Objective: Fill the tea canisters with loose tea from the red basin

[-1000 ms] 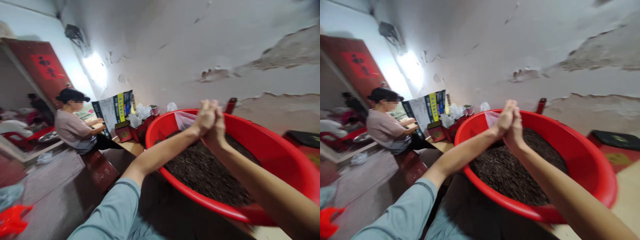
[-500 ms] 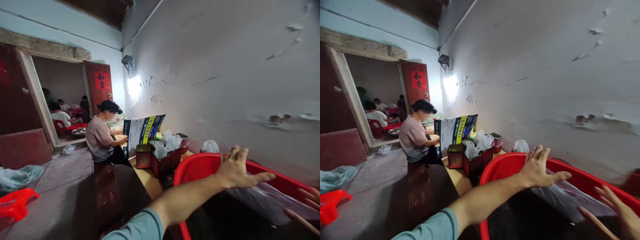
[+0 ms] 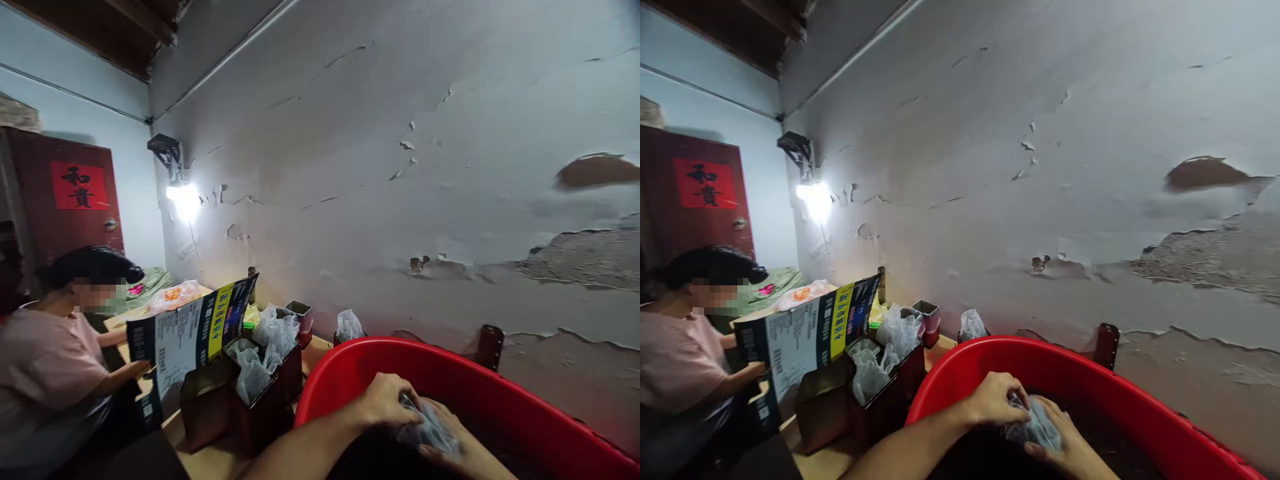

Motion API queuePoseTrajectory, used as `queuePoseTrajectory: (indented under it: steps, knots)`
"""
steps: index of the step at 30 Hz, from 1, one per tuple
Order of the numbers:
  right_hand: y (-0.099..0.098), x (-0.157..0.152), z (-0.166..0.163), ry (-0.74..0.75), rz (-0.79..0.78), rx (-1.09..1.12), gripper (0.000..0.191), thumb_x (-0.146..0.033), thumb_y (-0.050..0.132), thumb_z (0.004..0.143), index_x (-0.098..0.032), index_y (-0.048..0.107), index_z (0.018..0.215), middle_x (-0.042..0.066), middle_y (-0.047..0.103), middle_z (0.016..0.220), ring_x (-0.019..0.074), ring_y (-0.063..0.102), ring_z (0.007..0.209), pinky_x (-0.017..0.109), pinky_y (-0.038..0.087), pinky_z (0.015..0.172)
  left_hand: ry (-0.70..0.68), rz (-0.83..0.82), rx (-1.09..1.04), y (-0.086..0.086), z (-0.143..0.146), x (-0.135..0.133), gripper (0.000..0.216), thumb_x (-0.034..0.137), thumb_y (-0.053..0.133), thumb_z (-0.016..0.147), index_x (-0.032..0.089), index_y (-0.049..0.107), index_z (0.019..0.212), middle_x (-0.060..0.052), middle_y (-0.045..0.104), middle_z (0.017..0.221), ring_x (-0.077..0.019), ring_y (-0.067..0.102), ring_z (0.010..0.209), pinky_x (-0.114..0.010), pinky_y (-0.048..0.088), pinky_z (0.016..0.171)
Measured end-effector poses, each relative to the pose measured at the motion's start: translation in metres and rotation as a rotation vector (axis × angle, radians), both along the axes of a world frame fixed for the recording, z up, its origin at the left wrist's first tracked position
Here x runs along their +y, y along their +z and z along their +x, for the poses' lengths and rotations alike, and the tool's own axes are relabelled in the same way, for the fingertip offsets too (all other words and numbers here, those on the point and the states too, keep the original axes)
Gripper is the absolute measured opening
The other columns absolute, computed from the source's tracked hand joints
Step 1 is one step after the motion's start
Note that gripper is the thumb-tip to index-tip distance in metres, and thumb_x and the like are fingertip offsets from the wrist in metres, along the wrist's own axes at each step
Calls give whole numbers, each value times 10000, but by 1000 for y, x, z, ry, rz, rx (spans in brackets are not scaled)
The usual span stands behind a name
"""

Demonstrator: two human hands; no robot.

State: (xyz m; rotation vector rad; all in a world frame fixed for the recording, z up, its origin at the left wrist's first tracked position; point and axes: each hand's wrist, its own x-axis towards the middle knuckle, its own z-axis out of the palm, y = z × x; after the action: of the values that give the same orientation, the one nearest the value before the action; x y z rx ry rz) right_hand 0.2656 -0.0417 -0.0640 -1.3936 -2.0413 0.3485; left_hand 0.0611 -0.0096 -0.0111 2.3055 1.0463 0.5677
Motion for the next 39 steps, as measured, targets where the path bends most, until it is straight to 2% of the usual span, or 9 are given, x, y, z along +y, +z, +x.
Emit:
queuePoseTrajectory:
  steps: [4,8,15,20,23,25,33,37,39]
  knots:
    - [-7,4,-25,25,-63,-4,573,-445,636,615,-273,812,1132,143,715,1318,410,593,1326,643,257,1236,-168,178,-154,-35,21,-11,273,70,704,694,157,727,951,-85,760,1115,-260,699,1098,-334,534,996]
    - [-14,-4,-30,34,-16,132,539,-438,519,731,-262,802,1155,140,740,1267,364,668,1214,565,464,1115,-301,322,-216,-52,34,-13,269,4,620,591,165,671,800,-71,755,947,-262,717,993,-344,559,930]
    - [-7,-9,-48,-51,4,170,373,-410,475,749,-220,768,878,137,770,991,338,709,978,479,533,944,-384,408,-367,-16,-1,-15,402,74,614,665,195,731,1030,-72,734,1100,-225,707,1007,-306,564,906]
    - [10,-14,-71,-16,-27,522,201,-332,461,624,-222,629,631,69,708,724,267,692,834,369,516,815,58,82,-297,-2,-34,0,730,41,636,651,113,563,1374,-169,602,1407,-283,561,1334,-416,417,1170]
    - [22,-19,-75,-49,-32,811,92,-318,480,533,-242,531,523,25,607,557,230,625,655,363,498,728,-33,-275,96,-20,-38,10,1308,125,869,444,75,256,1598,-268,245,1673,-405,242,1566,-480,261,1269]
    - [30,-22,-75,-24,-21,943,61,-307,498,508,-249,507,523,-4,555,506,196,560,567,352,485,678,-80,-319,183,-36,-32,13,1514,195,944,329,89,175,1629,-279,143,1699,-438,127,1588,-492,208,1285]
    - [42,-11,-75,-177,-106,1074,258,-543,427,801,-286,433,782,-142,215,398,117,202,357,253,308,405,-113,-189,-84,-37,-19,8,955,151,919,396,93,555,1277,-157,607,1301,-368,562,1254,-487,416,1123]
    - [37,-18,-74,-166,-214,949,344,-585,525,874,-248,575,923,-135,311,453,108,302,402,237,346,445,-204,-286,-123,-28,-25,17,1000,55,853,369,94,528,1314,-113,629,1243,-326,577,1208,-441,444,1084]
    - [39,-26,-74,2,-196,690,339,-548,671,833,-219,646,909,-108,414,502,95,378,460,235,381,514,-299,-368,-80,-24,-28,21,918,18,768,403,81,557,1294,-111,656,1217,-323,598,1164,-424,471,1035]
